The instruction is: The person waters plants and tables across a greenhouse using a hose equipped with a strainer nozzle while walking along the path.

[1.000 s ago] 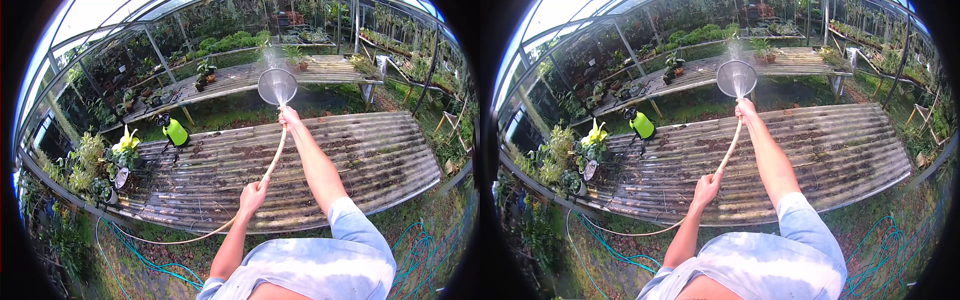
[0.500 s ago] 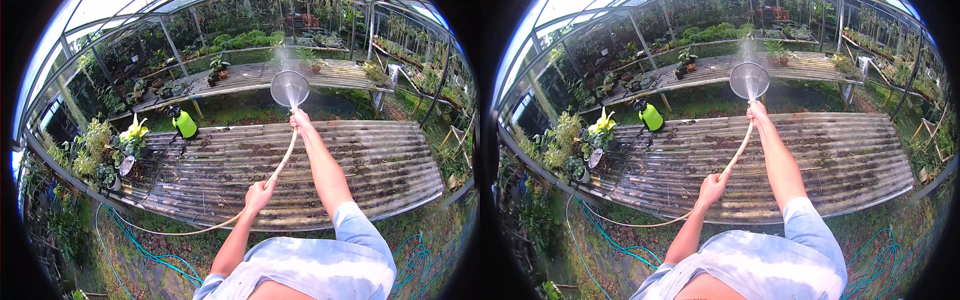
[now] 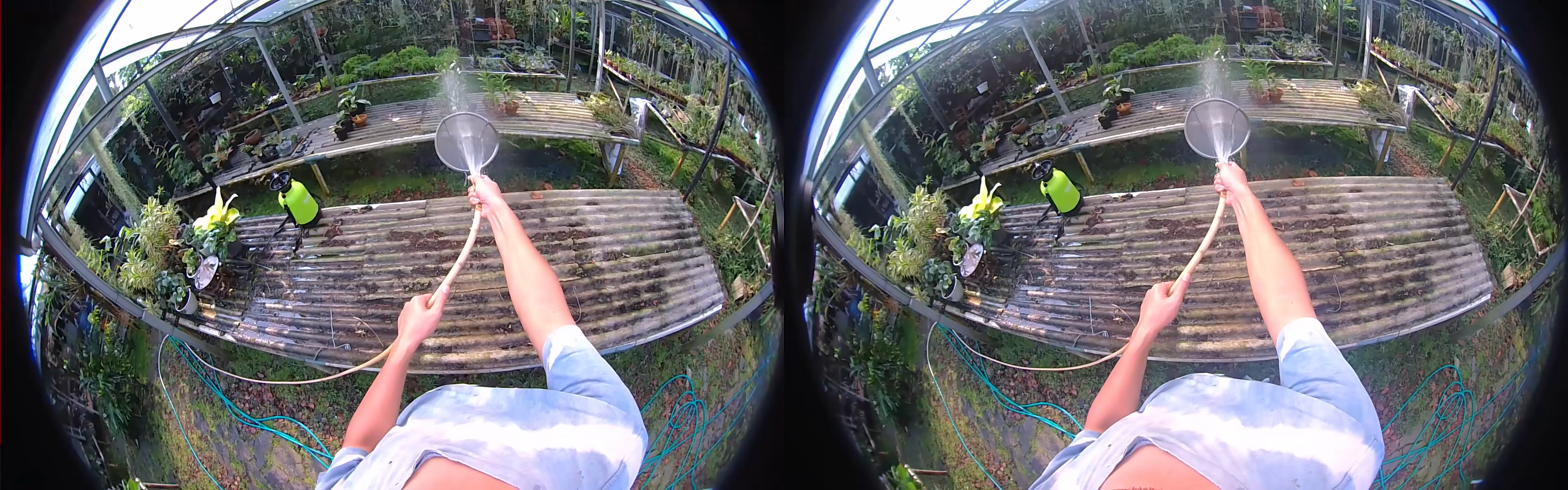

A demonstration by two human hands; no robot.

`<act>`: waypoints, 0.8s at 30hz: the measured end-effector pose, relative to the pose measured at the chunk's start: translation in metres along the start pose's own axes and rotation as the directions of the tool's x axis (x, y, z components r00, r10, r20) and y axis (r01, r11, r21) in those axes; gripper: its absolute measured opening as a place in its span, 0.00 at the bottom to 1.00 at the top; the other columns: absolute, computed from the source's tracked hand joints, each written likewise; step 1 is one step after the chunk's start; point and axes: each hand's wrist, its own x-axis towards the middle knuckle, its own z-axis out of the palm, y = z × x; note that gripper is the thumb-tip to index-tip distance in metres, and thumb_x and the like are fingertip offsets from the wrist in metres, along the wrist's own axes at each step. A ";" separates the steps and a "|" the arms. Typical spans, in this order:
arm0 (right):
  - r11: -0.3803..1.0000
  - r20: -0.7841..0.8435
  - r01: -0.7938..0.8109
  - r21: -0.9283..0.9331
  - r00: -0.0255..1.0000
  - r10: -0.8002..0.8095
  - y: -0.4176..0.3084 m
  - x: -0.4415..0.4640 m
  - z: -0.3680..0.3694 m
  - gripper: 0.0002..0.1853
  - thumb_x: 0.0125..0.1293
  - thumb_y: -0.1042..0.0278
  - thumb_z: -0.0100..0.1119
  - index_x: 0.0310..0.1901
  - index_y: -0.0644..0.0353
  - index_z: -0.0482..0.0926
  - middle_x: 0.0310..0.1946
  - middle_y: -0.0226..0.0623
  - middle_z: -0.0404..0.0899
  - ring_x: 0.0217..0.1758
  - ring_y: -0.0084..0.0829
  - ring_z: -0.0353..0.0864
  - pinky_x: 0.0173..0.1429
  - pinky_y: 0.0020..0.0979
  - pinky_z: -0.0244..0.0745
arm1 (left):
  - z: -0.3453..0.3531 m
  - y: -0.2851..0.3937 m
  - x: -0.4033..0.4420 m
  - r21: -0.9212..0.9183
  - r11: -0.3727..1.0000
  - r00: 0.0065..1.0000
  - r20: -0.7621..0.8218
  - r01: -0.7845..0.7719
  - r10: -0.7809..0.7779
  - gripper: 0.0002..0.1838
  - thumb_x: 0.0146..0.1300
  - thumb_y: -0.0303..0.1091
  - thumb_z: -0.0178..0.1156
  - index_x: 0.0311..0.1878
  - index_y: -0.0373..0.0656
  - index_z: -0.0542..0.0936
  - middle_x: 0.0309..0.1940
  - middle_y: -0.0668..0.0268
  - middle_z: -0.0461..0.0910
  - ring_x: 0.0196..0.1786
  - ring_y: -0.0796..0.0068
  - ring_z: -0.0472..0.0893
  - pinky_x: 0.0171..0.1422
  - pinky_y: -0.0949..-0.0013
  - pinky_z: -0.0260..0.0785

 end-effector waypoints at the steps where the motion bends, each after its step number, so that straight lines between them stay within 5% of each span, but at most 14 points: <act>1: 1.000 -0.004 -0.004 -0.001 1.000 0.004 -0.001 0.000 -0.001 0.05 0.71 0.70 0.51 0.42 0.54 0.65 0.19 0.26 0.63 0.14 0.16 0.58 0.14 0.21 0.52 | 0.002 0.000 0.000 -0.015 1.000 1.000 -0.016 -0.019 0.019 0.36 0.67 0.66 0.51 0.21 0.38 0.75 0.13 0.64 0.70 0.20 0.71 0.70 0.28 0.60 0.61; 10: 0.999 -0.053 0.015 0.034 0.999 -0.013 0.003 0.010 -0.024 0.06 0.71 0.70 0.52 0.43 0.55 0.65 0.22 0.29 0.65 0.14 0.15 0.59 0.14 0.20 0.54 | 0.007 0.010 0.003 0.005 1.000 1.000 0.004 -0.021 0.021 0.36 0.68 0.65 0.51 0.21 0.37 0.75 0.13 0.64 0.69 0.20 0.71 0.70 0.28 0.60 0.61; 13: 0.998 -0.067 0.025 0.062 0.998 -0.021 0.001 0.010 -0.033 0.06 0.71 0.69 0.52 0.43 0.55 0.65 0.22 0.28 0.64 0.15 0.16 0.59 0.14 0.20 0.55 | 0.008 0.013 0.008 0.077 0.997 0.998 0.056 0.008 -0.013 0.37 0.65 0.70 0.49 0.26 0.40 0.81 0.19 0.56 0.79 0.29 0.52 0.81 0.38 0.54 0.69; 24: 0.994 -0.162 0.076 0.077 0.985 -0.063 -0.007 0.008 -0.063 0.04 0.72 0.69 0.48 0.45 0.57 0.66 0.17 0.28 0.62 0.14 0.18 0.59 0.15 0.23 0.55 | 0.022 0.025 0.013 0.086 0.996 0.997 0.081 -0.019 0.012 0.36 0.66 0.70 0.48 0.27 0.41 0.81 0.18 0.57 0.79 0.28 0.52 0.81 0.38 0.54 0.69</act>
